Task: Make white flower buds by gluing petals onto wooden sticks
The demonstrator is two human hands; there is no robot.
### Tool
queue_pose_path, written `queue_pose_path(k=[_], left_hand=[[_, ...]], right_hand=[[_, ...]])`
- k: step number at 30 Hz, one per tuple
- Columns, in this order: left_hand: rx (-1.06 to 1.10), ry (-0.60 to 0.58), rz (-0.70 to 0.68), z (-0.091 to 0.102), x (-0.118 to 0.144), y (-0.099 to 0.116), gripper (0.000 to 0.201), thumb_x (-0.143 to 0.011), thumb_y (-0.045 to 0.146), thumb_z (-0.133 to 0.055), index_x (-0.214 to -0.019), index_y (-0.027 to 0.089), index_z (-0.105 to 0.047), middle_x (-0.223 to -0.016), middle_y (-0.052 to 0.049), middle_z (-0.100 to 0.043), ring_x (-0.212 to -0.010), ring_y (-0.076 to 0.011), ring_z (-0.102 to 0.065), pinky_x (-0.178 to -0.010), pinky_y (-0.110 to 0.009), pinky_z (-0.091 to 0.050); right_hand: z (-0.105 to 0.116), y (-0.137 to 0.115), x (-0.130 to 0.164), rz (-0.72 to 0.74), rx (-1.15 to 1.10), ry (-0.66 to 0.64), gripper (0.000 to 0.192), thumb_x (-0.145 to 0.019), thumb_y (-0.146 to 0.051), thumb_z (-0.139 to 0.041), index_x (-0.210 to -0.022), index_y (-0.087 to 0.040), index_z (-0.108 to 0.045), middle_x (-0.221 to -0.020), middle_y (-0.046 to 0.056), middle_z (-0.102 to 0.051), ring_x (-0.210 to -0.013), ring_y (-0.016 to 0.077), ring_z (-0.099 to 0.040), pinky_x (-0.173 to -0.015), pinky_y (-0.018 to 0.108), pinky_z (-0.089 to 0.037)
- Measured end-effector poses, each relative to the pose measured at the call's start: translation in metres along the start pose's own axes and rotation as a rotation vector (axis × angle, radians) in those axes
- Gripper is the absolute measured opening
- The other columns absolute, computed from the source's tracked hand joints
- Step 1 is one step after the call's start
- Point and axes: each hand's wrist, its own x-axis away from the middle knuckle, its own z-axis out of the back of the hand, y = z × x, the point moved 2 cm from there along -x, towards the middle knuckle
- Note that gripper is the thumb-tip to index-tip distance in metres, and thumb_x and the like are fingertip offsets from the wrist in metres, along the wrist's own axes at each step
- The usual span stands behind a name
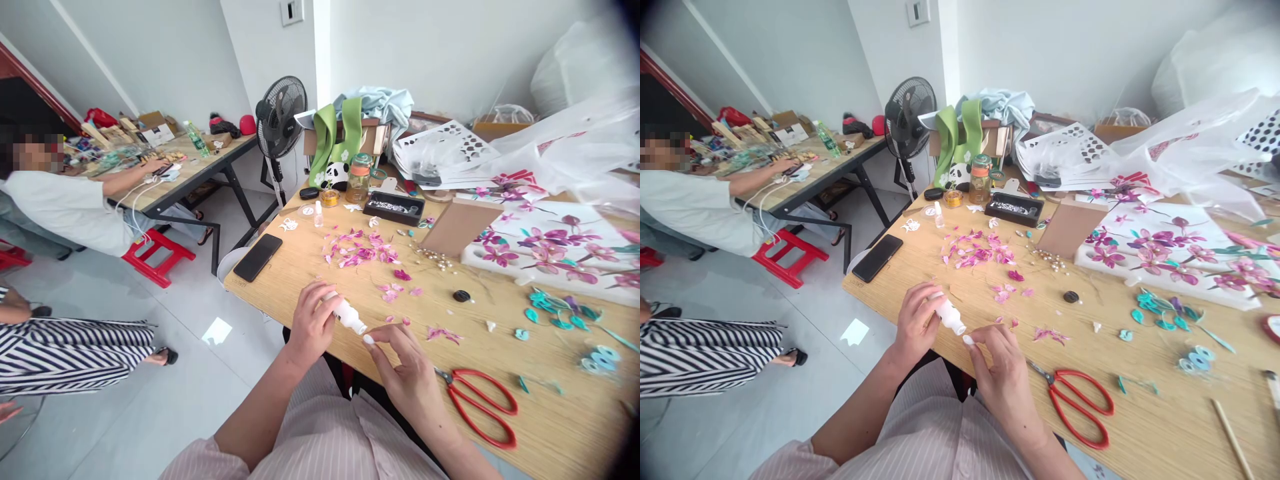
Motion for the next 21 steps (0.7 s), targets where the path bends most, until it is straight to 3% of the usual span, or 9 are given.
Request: queue_pose_path(k=[10,15,18,21], left_hand=[[0.027,0.016,0.035,-0.001,0.000,-0.001,0.038,-0.084,0.002,-0.052,-0.114,0.023,-0.060,-0.113,-0.009,-0.063,-0.114,-0.0238,-0.057,-0.098,-0.049,-0.051],[0.146,0.036,0.154,0.000,-0.001,-0.004,0.034,-0.083,0.005,-0.058,-0.111,0.023,-0.063,-0.111,-0.009,-0.065,-0.108,-0.0225,-0.061,-0.096,-0.045,-0.052],[0.307,-0.025,0.286,0.004,-0.003,-0.008,0.033,-0.080,0.009,-0.065,-0.110,0.021,-0.065,-0.109,-0.008,-0.065,-0.103,-0.0213,-0.063,-0.092,-0.039,-0.053],[0.473,-0.168,0.404,0.009,-0.009,-0.013,0.034,-0.079,0.017,-0.071,-0.113,0.020,-0.067,-0.109,-0.010,-0.065,-0.103,-0.0216,-0.063,-0.090,-0.036,-0.052]], right_hand=[[0.001,0.001,-0.002,-0.087,0.041,-0.021,0.006,-0.093,-0.025,-0.055,-0.087,-0.024,-0.056,-0.084,0.001,-0.062,-0.082,0.0199,-0.057,-0.077,0.034,-0.043],[0.004,-0.002,-0.006,-0.091,0.052,-0.019,0.011,-0.093,-0.030,-0.054,-0.084,-0.024,-0.055,-0.081,0.001,-0.062,-0.080,0.0204,-0.058,-0.082,0.037,-0.044],[0.006,-0.002,-0.006,-0.094,0.046,-0.025,0.011,-0.094,-0.029,-0.053,-0.084,-0.025,-0.055,-0.081,0.001,-0.062,-0.083,0.0208,-0.058,-0.089,0.040,-0.041],[0.007,-0.001,-0.004,-0.100,0.039,-0.026,0.009,-0.094,-0.029,-0.054,-0.085,-0.025,-0.054,-0.082,0.000,-0.062,-0.087,0.0210,-0.058,-0.094,0.042,-0.038]])
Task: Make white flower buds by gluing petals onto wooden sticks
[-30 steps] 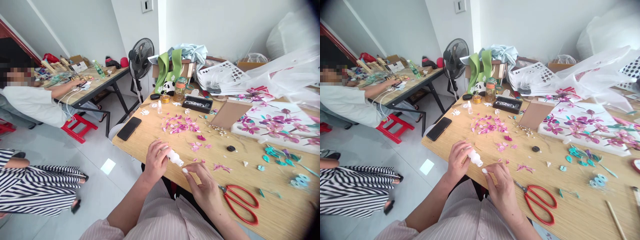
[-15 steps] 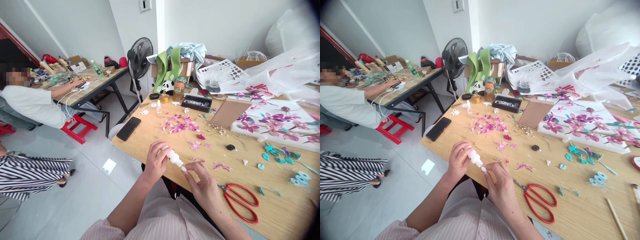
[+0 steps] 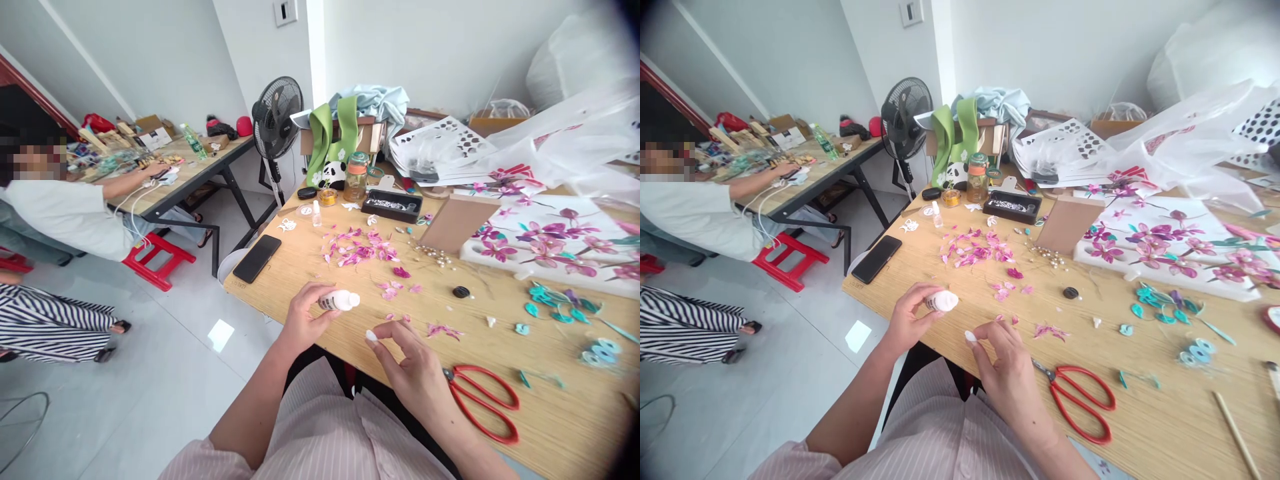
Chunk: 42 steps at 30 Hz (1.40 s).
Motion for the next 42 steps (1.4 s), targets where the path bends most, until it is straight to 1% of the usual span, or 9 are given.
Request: queue_pose_path(k=[3,6,8,10,13,20,27,36,42], left_hand=[[0.080,-0.120,0.064,0.009,-0.006,0.004,0.037,-0.080,0.023,-0.072,-0.117,0.020,-0.067,-0.111,-0.011,-0.064,-0.106,-0.0224,-0.061,-0.092,-0.036,-0.050],[0.170,-0.162,0.150,0.017,-0.010,0.006,0.042,-0.079,0.027,-0.073,-0.120,0.019,-0.065,-0.112,-0.011,-0.064,-0.106,-0.0227,-0.061,-0.091,-0.035,-0.050],[0.248,-0.145,0.245,0.021,-0.012,0.005,0.046,-0.076,0.029,-0.076,-0.119,0.019,-0.061,-0.105,-0.009,-0.065,-0.097,-0.0202,-0.062,-0.085,-0.032,-0.050],[0.317,-0.109,0.314,0.025,-0.013,0.003,0.043,-0.074,0.030,-0.078,-0.110,0.018,-0.059,-0.096,-0.005,-0.065,-0.086,-0.0164,-0.062,-0.078,-0.028,-0.049],[0.413,-0.065,0.337,0.028,-0.015,0.000,0.036,-0.072,0.033,-0.079,-0.097,0.017,-0.060,-0.089,-0.003,-0.063,-0.079,-0.0143,-0.058,-0.073,-0.026,-0.046],[0.543,-0.014,0.408,0.023,-0.017,-0.001,0.036,-0.070,0.041,-0.078,-0.092,0.015,-0.067,-0.084,-0.004,-0.059,-0.066,-0.0103,-0.048,-0.053,-0.021,-0.035],[0.532,-0.037,0.421,0.019,-0.017,0.004,0.033,-0.079,0.046,-0.069,-0.088,0.015,-0.067,-0.071,-0.001,-0.055,-0.060,-0.0100,-0.045,-0.051,-0.023,-0.034],[0.490,-0.063,0.394,0.022,-0.017,0.003,0.033,-0.081,0.047,-0.067,-0.090,0.016,-0.066,-0.075,-0.001,-0.054,-0.063,-0.0106,-0.045,-0.055,-0.023,-0.037],[0.424,-0.102,0.362,0.024,-0.016,0.001,0.032,-0.083,0.047,-0.064,-0.094,0.016,-0.066,-0.078,-0.002,-0.055,-0.066,-0.0115,-0.047,-0.057,-0.023,-0.039]], right_hand=[[0.001,0.001,0.001,-0.001,-0.024,0.004,0.008,-0.094,-0.029,-0.054,-0.086,-0.025,-0.055,-0.083,0.000,-0.063,-0.085,0.0200,-0.059,-0.092,0.040,-0.040],[0.003,0.000,0.000,0.000,-0.026,0.014,0.009,-0.094,-0.030,-0.054,-0.086,-0.025,-0.055,-0.082,0.000,-0.063,-0.084,0.0198,-0.060,-0.093,0.041,-0.041],[0.005,-0.001,-0.001,0.001,-0.022,0.020,0.011,-0.094,-0.031,-0.054,-0.085,-0.025,-0.056,-0.081,0.000,-0.063,-0.082,0.0199,-0.061,-0.090,0.040,-0.043],[0.007,-0.004,-0.003,0.001,-0.025,0.024,0.012,-0.094,-0.031,-0.054,-0.084,-0.025,-0.056,-0.080,0.001,-0.063,-0.080,0.0198,-0.060,-0.083,0.038,-0.045],[0.010,-0.006,-0.005,-0.007,-0.027,0.028,0.013,-0.094,-0.032,-0.054,-0.084,-0.024,-0.057,-0.079,0.001,-0.062,-0.080,0.0201,-0.059,-0.075,0.035,-0.046],[0.011,-0.008,-0.009,0.003,-0.008,0.009,0.016,-0.094,-0.031,-0.052,-0.081,-0.023,-0.056,-0.079,0.002,-0.061,-0.082,0.0199,-0.059,-0.072,0.033,-0.045],[0.010,-0.013,-0.012,0.022,0.016,-0.009,0.017,-0.095,-0.029,-0.050,-0.079,-0.023,-0.054,-0.077,0.002,-0.061,-0.078,0.0197,-0.057,-0.072,0.034,-0.043],[0.006,-0.015,-0.014,0.028,0.022,-0.021,0.013,-0.093,-0.024,-0.051,-0.080,-0.023,-0.055,-0.078,0.002,-0.061,-0.077,0.0190,-0.056,-0.075,0.035,-0.043],[0.006,-0.015,-0.017,0.031,0.007,-0.018,0.012,-0.091,-0.023,-0.052,-0.080,-0.023,-0.055,-0.077,0.002,-0.061,-0.076,0.0194,-0.055,-0.071,0.034,-0.041]])
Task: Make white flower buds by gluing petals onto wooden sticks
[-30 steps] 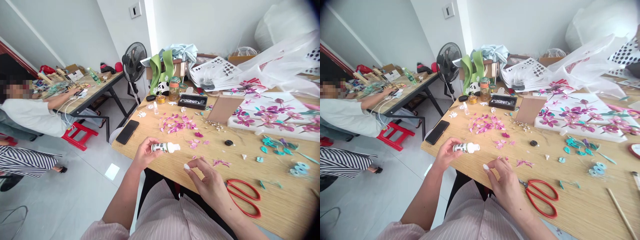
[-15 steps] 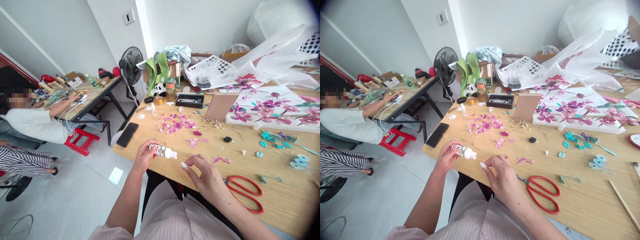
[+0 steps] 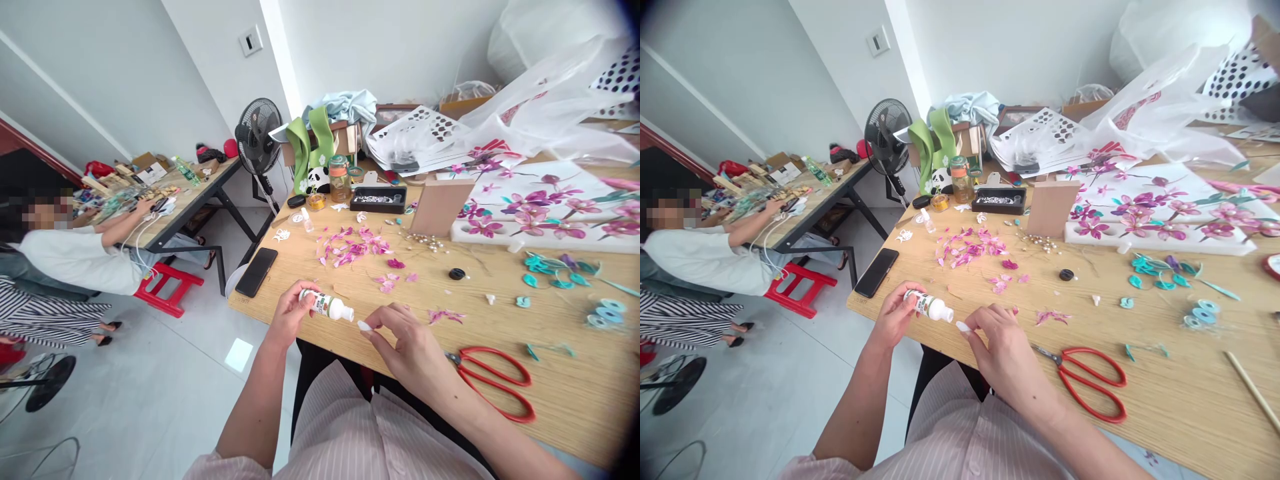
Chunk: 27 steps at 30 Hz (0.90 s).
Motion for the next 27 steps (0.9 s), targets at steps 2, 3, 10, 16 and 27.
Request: queue_pose_path(k=[2,3,10,16,27], left_hand=[[-0.014,-0.007,-0.004,0.0010,-0.0001,0.0006,0.032,-0.084,0.046,-0.064,-0.094,0.016,-0.066,-0.078,-0.002,-0.055,-0.067,-0.0116,-0.047,-0.058,-0.023,-0.039],[-0.019,-0.009,-0.004,0.0014,-0.0003,0.0010,0.032,-0.084,0.047,-0.064,-0.094,0.016,-0.066,-0.078,-0.002,-0.055,-0.067,-0.0117,-0.047,-0.058,-0.023,-0.039],[-0.025,-0.021,-0.003,0.0010,-0.0015,0.0033,0.031,-0.083,0.046,-0.065,-0.092,0.016,-0.067,-0.077,-0.002,-0.055,-0.067,-0.0116,-0.047,-0.058,-0.023,-0.039],[-0.041,-0.011,0.018,0.0004,-0.0020,0.0040,0.033,-0.082,0.048,-0.066,-0.091,0.016,-0.067,-0.077,-0.002,-0.054,-0.067,-0.0121,-0.047,-0.058,-0.023,-0.038],[0.008,-0.007,0.055,-0.0043,-0.0046,0.0076,0.036,-0.079,0.050,-0.068,-0.087,0.015,-0.066,-0.073,-0.002,-0.054,-0.063,-0.0111,-0.046,-0.054,-0.023,-0.036]], right_hand=[[0.0001,-0.0004,-0.0012,0.004,0.008,0.000,0.012,-0.091,-0.023,-0.051,-0.080,-0.023,-0.056,-0.077,0.002,-0.061,-0.075,0.0194,-0.056,-0.070,0.033,-0.041],[-0.0001,-0.0005,-0.0017,0.004,0.010,-0.004,0.012,-0.091,-0.023,-0.051,-0.080,-0.023,-0.056,-0.077,0.002,-0.061,-0.075,0.0194,-0.056,-0.069,0.033,-0.041],[-0.0021,0.0009,-0.0009,0.002,0.022,-0.007,0.012,-0.090,-0.020,-0.049,-0.080,-0.022,-0.055,-0.079,0.003,-0.061,-0.076,0.0200,-0.056,-0.071,0.033,-0.040],[-0.0015,0.0013,-0.0014,-0.040,0.005,-0.051,0.011,-0.089,-0.016,-0.051,-0.080,-0.021,-0.055,-0.080,0.003,-0.060,-0.079,0.0199,-0.055,-0.076,0.035,-0.038],[0.0003,0.0002,-0.0029,-0.055,-0.024,-0.063,0.011,-0.088,-0.013,-0.052,-0.080,-0.020,-0.054,-0.079,0.002,-0.059,-0.079,0.0197,-0.053,-0.075,0.036,-0.036]])
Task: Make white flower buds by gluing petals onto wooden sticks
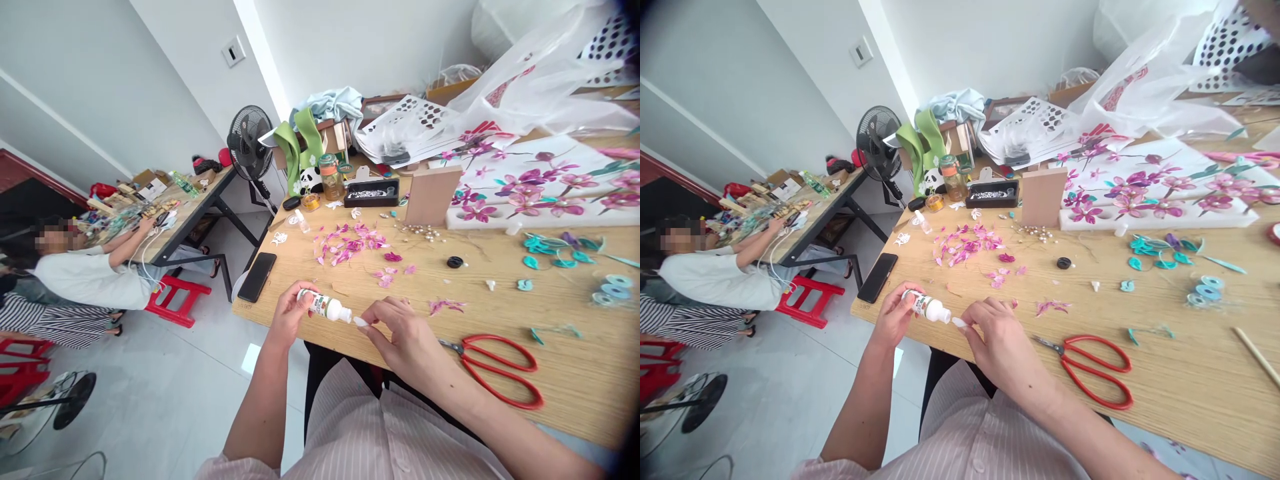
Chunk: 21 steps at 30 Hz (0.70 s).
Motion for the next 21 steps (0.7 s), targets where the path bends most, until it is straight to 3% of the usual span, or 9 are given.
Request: queue_pose_path(k=[21], left_hand=[[0.079,-0.051,-0.013,-0.0021,-0.0063,-0.0010,0.032,-0.080,0.046,-0.069,-0.090,0.015,-0.067,-0.078,-0.003,-0.057,-0.065,-0.0112,-0.049,-0.054,-0.022,-0.038]], right_hand=[[0.0088,-0.0032,0.0042,-0.011,-0.043,0.007,0.013,-0.092,-0.016,-0.053,-0.080,-0.020,-0.053,-0.079,0.002,-0.059,-0.082,0.0197,-0.052,-0.076,0.036,-0.036]])
